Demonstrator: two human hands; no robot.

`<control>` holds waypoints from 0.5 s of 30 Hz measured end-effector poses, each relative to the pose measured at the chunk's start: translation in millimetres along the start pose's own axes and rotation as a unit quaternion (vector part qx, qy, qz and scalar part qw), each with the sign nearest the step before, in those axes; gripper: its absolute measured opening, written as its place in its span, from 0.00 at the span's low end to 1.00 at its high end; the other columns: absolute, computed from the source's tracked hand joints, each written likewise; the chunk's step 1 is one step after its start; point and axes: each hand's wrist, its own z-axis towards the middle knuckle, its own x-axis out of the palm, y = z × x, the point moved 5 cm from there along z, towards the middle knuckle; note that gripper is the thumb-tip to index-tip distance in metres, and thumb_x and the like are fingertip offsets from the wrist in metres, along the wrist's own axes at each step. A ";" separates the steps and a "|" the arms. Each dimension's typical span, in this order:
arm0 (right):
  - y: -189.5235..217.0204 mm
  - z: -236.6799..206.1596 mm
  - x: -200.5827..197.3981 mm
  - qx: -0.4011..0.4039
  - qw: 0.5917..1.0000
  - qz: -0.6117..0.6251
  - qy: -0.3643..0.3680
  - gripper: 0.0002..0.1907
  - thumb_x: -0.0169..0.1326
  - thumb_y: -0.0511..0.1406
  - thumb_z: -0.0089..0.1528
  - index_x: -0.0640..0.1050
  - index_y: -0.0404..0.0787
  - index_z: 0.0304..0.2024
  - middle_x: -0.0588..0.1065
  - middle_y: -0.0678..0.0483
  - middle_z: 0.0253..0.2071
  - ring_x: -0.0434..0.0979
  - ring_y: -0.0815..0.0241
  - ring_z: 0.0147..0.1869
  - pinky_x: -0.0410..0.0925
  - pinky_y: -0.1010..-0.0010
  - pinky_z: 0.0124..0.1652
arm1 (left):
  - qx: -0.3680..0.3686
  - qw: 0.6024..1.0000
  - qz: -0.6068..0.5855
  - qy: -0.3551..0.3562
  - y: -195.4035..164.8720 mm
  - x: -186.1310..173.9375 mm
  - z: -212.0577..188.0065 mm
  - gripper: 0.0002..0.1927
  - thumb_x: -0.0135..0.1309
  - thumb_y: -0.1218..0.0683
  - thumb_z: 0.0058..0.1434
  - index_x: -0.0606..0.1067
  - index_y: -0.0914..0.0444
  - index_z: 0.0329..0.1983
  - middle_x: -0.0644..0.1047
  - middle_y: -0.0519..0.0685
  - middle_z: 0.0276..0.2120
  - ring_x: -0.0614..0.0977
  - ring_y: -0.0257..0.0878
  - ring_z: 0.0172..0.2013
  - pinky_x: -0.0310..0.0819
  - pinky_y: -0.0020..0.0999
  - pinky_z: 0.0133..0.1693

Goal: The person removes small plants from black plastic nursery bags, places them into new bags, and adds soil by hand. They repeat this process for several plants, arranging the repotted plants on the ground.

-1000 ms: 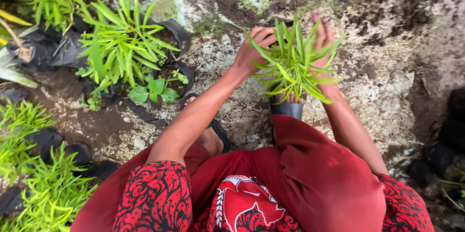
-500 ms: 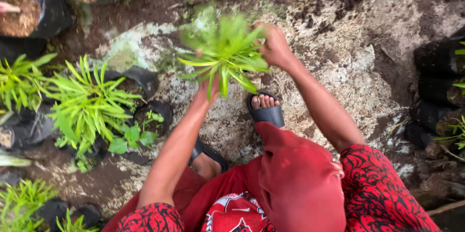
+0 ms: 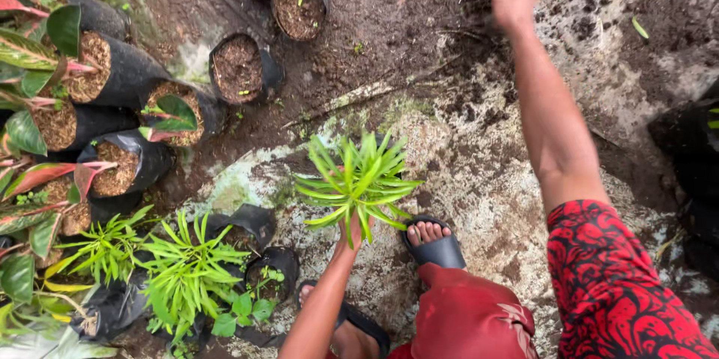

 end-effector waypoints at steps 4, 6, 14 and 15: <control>28.1 -24.3 27.3 -0.129 0.989 -0.053 0.043 0.24 0.67 0.35 0.61 0.74 0.41 0.57 0.62 0.35 0.63 0.55 0.32 0.69 0.56 0.45 0.64 | -0.144 0.940 -0.308 -0.022 20.7 1.3 -12.0 0.27 0.56 0.53 0.76 0.56 0.62 0.70 0.67 0.51 0.55 0.72 0.44 0.53 0.74 0.42 0.54; 28.2 -32.7 24.5 -0.225 0.970 -0.072 0.052 0.16 0.61 0.30 0.68 0.76 0.41 0.58 0.65 0.40 0.67 0.61 0.35 0.73 0.61 0.48 0.69 | -0.188 0.957 -0.221 -0.009 20.8 -0.7 -18.6 0.33 0.54 0.52 0.71 0.52 0.57 0.73 0.66 0.47 0.59 0.73 0.42 0.54 0.76 0.40 0.53; -46.0 -20.8 -23.7 -0.141 0.976 -0.041 0.159 0.11 0.56 0.32 0.69 0.76 0.38 0.54 0.65 0.39 0.64 0.67 0.40 0.69 0.65 0.50 0.67 | -0.025 0.988 0.149 0.011 -2.1 5.3 -4.9 0.37 0.59 0.55 0.64 0.56 0.59 0.73 0.68 0.50 0.58 0.74 0.44 0.53 0.75 0.40 0.54; -55.0 -18.6 -30.1 -0.106 0.980 0.006 0.169 0.15 0.57 0.33 0.66 0.76 0.38 0.55 0.63 0.38 0.64 0.65 0.39 0.69 0.63 0.49 0.66 | -0.027 0.990 0.140 0.009 0.0 5.7 -8.3 0.36 0.59 0.55 0.64 0.56 0.59 0.73 0.68 0.50 0.57 0.74 0.44 0.53 0.75 0.40 0.54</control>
